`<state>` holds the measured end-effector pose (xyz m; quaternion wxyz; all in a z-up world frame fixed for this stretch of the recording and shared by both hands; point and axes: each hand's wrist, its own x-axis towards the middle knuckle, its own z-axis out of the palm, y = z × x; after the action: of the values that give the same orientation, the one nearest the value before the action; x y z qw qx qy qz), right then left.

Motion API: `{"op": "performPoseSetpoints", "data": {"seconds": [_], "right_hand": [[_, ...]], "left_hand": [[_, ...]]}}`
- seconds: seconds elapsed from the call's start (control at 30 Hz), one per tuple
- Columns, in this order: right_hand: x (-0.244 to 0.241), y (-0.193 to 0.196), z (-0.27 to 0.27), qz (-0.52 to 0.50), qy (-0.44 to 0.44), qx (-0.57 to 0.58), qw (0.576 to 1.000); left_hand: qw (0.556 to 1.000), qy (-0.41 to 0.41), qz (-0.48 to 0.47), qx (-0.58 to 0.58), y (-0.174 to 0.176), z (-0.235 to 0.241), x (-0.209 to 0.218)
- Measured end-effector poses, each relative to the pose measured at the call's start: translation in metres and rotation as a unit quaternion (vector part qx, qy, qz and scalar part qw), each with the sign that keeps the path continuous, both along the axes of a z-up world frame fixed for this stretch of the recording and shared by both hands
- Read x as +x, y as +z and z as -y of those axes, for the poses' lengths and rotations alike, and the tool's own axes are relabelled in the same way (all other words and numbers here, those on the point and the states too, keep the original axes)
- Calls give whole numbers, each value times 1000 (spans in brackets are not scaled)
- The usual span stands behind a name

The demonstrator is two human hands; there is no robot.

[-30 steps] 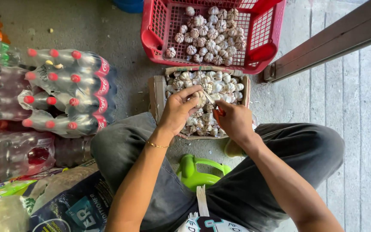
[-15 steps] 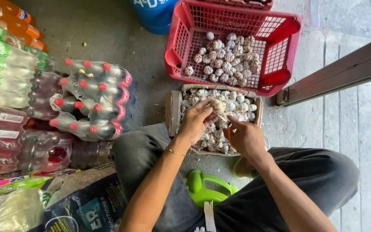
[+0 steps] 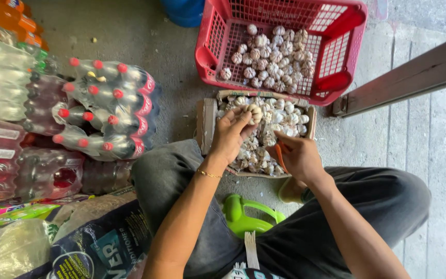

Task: Trimming the roots and stems of garlic bulbs using a pair of scissors.

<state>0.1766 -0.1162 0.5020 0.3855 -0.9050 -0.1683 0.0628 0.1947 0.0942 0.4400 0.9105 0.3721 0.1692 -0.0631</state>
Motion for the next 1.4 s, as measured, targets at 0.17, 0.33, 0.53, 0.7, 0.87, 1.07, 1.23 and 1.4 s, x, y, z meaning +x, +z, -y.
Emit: {"op": "performPoseSetpoints", "data": {"seconds": [0.17, 0.33, 0.53, 0.7, 0.87, 1.07, 1.23, 1.4], "right_hand": [[2, 4, -5, -70, -67, 6, 995], [5, -6, -1, -14, -65, 5, 998], [7, -16, 6, 68, -50, -17, 996], [5, 1, -2, 119, -38, -35, 992], [7, -9, 1, 146, -28, -78, 986], [8, -20, 3, 123, -26, -86, 988], [7, -3, 1, 37, -27, -48, 998], [7, -1, -2, 91, -7, -41, 995]], "left_hand": [[998, -28, 46, 19, 22, 4, -3], [997, -37, 61, 37, 24, 7, -5], [996, -81, 28, -34, 25, 2, -6], [996, -81, 22, -13, 22, 1, -7], [997, -80, 12, 11, 16, 2, -8], [997, -75, -4, 18, 15, -1, -8], [996, -80, -22, -24, 27, -2, -6], [997, -63, 11, -41, 14, -1, -7]]}}
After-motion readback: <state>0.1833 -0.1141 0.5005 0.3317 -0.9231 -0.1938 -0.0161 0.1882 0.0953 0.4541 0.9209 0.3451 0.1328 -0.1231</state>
